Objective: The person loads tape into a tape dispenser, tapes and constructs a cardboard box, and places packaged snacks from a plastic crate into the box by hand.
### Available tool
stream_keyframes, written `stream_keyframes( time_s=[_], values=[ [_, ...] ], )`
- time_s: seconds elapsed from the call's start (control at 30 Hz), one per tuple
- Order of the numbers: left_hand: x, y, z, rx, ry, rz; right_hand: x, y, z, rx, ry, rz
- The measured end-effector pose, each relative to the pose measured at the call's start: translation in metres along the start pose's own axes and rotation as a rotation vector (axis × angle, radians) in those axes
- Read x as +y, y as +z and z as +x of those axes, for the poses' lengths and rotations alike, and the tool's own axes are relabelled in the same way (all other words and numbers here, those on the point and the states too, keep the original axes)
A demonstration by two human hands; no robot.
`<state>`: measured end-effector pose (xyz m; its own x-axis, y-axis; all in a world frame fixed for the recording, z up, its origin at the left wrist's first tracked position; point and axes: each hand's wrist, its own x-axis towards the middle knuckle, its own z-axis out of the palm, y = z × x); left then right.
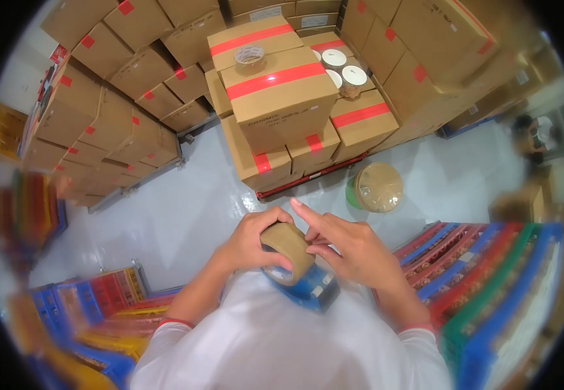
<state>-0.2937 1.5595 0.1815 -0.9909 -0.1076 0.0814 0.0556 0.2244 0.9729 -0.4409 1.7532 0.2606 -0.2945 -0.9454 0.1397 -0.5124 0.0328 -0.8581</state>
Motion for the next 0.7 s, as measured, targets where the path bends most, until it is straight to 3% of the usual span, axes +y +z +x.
stream_keyframes(
  time_s=[0.2,0.27,0.7],
  values=[
    [0.003,-0.005,0.003,-0.002,-0.035,-0.020,0.005,-0.006,0.005,-0.111,0.141,0.131],
    [0.002,-0.006,0.003,0.019,-0.026,0.019,0.009,-0.005,0.004,-0.087,0.183,0.331],
    [0.002,-0.003,0.007,0.052,-0.043,0.015,0.017,-0.001,0.002,0.006,0.041,0.146]
  ],
)
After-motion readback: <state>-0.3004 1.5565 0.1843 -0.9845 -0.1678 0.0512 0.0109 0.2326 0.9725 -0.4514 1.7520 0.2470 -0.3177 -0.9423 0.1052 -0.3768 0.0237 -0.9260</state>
